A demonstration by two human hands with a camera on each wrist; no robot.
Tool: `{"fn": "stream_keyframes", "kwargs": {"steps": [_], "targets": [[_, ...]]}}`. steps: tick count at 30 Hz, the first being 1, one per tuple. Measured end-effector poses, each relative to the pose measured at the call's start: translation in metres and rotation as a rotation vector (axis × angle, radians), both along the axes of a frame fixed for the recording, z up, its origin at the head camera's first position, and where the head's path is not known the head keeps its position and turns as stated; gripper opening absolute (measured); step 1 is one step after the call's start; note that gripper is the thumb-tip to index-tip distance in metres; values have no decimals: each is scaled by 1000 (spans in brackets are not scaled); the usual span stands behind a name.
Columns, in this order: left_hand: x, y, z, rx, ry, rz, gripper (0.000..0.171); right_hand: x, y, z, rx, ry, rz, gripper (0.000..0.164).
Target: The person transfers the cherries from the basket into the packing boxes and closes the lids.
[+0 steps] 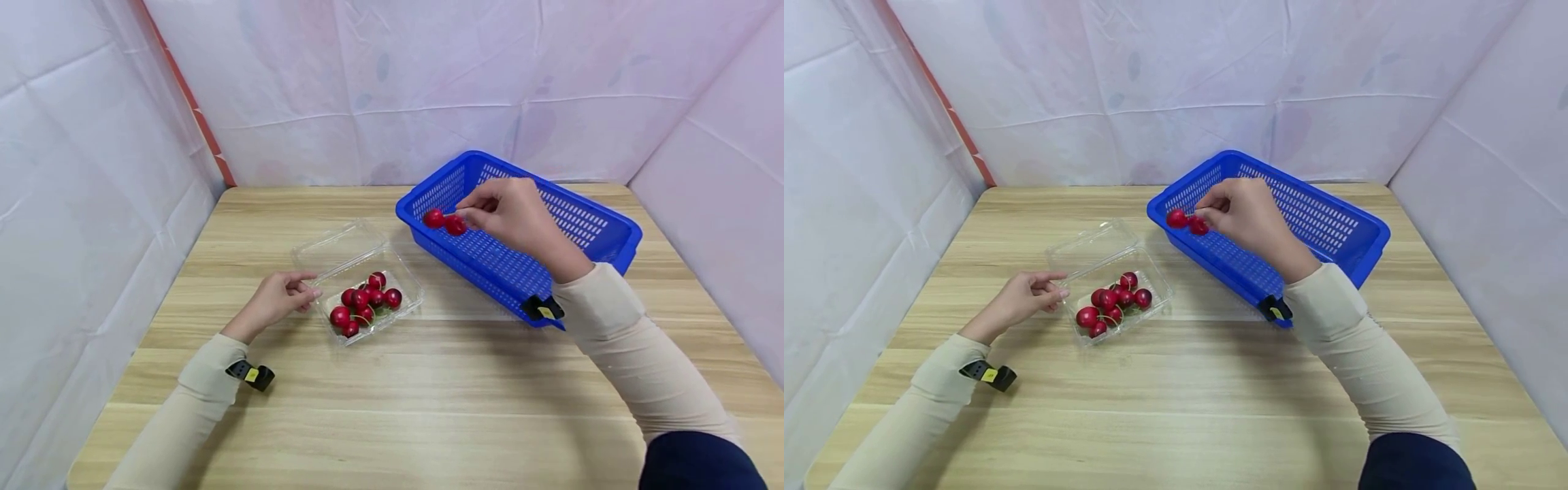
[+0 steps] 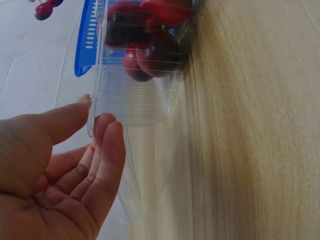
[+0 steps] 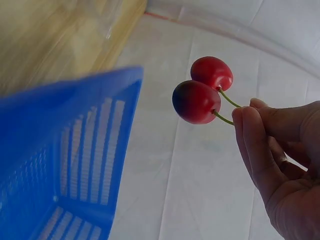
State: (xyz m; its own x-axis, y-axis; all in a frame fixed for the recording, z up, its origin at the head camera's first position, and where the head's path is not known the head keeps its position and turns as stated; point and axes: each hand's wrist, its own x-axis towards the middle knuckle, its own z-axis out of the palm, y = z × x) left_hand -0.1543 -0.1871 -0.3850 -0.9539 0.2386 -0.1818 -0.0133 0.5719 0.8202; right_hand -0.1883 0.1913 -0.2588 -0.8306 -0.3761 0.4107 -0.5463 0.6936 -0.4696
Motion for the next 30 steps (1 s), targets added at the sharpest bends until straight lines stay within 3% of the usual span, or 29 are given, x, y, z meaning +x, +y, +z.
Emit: {"fn": "stream_keyframes", "kwargs": {"steps": [13, 24, 30], "targets": [[1, -3, -1, 5, 11, 3, 47, 14, -49, -30, -75, -76, 134, 4], [2, -1, 1, -3, 0, 12, 47, 16, -71, -67, -57, -307, 69, 7], [1, -2, -1, 7, 0, 13, 47, 15, -78, -81, -12, -325, 20, 8]]}}
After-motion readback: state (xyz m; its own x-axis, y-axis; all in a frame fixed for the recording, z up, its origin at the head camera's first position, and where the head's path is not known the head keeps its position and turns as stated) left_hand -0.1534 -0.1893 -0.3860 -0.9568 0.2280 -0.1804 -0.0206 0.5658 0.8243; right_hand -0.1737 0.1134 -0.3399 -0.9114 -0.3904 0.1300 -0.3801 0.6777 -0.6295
